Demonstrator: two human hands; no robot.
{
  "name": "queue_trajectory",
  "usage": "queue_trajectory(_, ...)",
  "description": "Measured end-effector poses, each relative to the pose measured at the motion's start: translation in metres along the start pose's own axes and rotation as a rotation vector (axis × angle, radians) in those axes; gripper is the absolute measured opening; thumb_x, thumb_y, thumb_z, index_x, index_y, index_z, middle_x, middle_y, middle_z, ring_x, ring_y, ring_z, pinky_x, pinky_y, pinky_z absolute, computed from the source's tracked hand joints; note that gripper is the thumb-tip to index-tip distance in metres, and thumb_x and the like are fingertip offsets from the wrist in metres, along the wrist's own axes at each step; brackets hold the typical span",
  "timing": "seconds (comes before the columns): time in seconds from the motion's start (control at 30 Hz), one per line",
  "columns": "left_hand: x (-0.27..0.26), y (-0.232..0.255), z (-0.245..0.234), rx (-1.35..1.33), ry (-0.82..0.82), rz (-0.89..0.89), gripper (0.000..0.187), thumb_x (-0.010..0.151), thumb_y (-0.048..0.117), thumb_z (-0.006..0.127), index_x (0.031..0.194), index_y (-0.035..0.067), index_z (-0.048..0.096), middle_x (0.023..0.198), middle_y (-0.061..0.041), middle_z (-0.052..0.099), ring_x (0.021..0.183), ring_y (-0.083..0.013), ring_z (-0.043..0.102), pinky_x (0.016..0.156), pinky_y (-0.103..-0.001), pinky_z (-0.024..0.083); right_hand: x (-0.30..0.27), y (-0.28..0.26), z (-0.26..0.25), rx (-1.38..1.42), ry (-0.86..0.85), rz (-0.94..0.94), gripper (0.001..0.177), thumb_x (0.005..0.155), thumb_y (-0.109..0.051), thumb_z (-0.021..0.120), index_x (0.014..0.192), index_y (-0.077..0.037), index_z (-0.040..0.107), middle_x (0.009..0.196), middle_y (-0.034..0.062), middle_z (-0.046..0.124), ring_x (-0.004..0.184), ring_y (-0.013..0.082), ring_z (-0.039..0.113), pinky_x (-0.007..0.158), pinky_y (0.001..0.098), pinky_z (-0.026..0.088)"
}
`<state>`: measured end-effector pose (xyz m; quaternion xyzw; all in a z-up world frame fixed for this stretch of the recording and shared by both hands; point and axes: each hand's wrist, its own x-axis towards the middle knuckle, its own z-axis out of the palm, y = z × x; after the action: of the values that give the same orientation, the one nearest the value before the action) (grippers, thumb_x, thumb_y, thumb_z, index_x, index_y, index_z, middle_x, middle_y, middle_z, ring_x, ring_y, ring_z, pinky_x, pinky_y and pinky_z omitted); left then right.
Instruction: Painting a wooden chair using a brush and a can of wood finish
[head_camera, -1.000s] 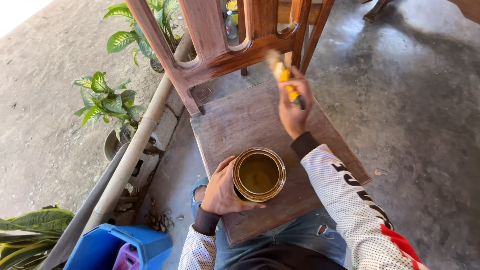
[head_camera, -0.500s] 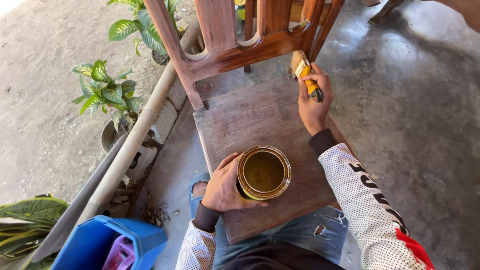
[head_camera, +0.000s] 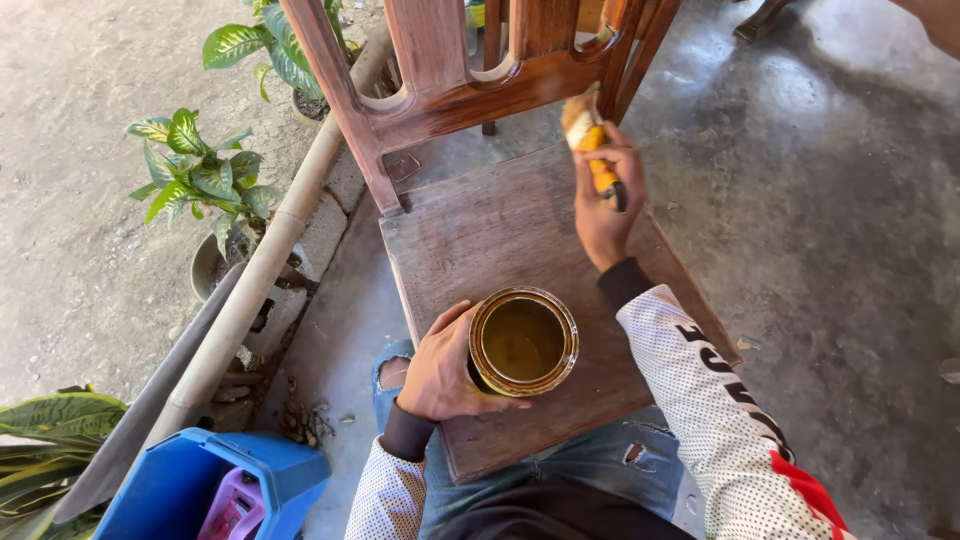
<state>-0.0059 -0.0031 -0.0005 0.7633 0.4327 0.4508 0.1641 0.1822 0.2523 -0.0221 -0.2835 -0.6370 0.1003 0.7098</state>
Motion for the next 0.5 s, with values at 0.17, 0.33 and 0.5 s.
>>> queue_trajectory(0.17,0.000,0.001,0.001,0.000,0.022,-0.015,0.115,0.054,0.059,0.103,0.137,-0.007,0.058,0.123,-0.028,0.077,0.115,-0.0423,0.078,0.117,-0.058,0.048,-0.007,-0.032,0.028,0.101,-0.071,-0.079,0.017,0.097,0.010,0.083,0.095,0.001,0.069,0.132,0.0279,0.071,0.122,0.0472,0.071,0.100,0.0549,0.060)
queue_trajectory(0.33,0.000,-0.001,0.003,-0.004,0.022,-0.012,0.114,0.054,0.059,0.103,0.136,-0.007,0.058,0.122,-0.029,0.077,0.115,-0.0424,0.078,0.118,-0.058,0.047,-0.019,-0.037,0.034,0.225,-0.224,-0.108,0.014,0.097,0.007,0.083,0.092,0.000,0.072,0.133,0.0264,0.074,0.122,0.0436,0.073,0.100,0.0465,0.062)
queue_trajectory(0.5,0.000,-0.003,0.003,-0.007,0.013,-0.008,0.115,0.056,0.057,0.103,0.137,-0.009,0.056,0.123,-0.030,0.076,0.116,-0.0434,0.077,0.118,-0.059,0.047,-0.013,-0.030,0.026,0.312,-0.360,-0.154,0.015,0.090,0.010,0.086,0.087,-0.002,0.078,0.128,0.0241,0.078,0.117,0.0405,0.077,0.098,0.0429,0.065)
